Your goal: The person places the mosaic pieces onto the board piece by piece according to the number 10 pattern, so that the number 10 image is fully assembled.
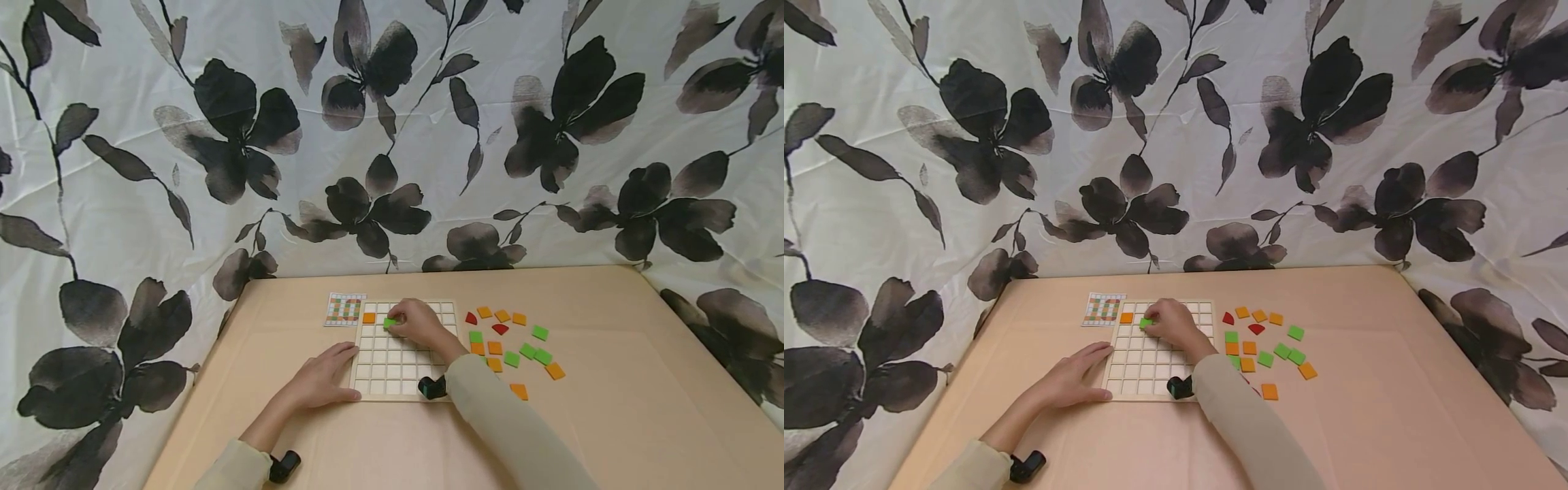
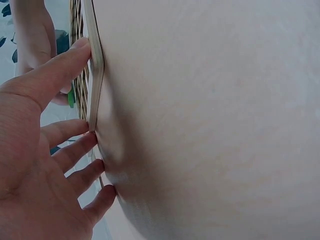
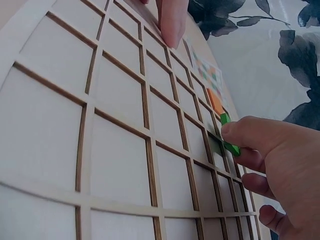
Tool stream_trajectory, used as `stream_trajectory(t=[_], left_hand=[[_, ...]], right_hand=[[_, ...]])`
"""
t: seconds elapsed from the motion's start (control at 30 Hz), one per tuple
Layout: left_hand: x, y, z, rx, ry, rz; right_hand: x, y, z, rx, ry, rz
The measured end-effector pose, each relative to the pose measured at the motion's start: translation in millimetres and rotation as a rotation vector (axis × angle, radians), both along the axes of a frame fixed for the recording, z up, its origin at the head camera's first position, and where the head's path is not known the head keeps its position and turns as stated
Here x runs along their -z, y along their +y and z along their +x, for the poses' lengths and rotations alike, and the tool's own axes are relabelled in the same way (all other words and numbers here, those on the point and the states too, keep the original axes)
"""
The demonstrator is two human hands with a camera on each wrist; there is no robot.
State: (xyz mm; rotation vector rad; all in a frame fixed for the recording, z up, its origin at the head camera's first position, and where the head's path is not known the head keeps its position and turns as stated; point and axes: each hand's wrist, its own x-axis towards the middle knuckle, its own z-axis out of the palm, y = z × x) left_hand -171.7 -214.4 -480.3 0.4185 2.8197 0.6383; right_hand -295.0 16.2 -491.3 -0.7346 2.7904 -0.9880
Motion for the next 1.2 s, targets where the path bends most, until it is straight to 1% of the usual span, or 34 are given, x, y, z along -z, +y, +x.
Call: stream_trajectory(t=[0.17, 0.27, 0.43, 0.67, 0.9, 1.07, 1.2], left_hand=[[-0.3, -0.3, -1.4, -0.002, -0.004, 0.001], [0.4, -0.7, -1.9, -0.003, -0.004, -0.004], [0.5, -1.5, -1.4, 0.001, -0.001, -0.001], [1.0, -3.1, -0.7, 0.009, 0.003, -0.004], [1.0, -4.0, 0.0, 0.014, 0.000, -0.007], [1.4, -4.5, 0.7, 0.022, 0.005, -0.015], [1.0, -5.0, 0.9, 0.025, 0.010, -0.018]], right_hand=[[2.6, -7, -4.8, -0.016, 0.043, 0.040], [4.8, -10, -6.0, -0.010, 0.047, 0.057], [4.8, -14, -5.0, 0.043, 0.011, 0.045], [5.6, -20, -4.4, 0.110, -0.025, -0.009], [6.5, -25, -3.4, 0.135, -0.024, -0.030], [6.6, -25, -2.4, 0.138, -0.046, -0.039], [5.9, -24, -2.8, 0.123, -0.087, -0.089]])
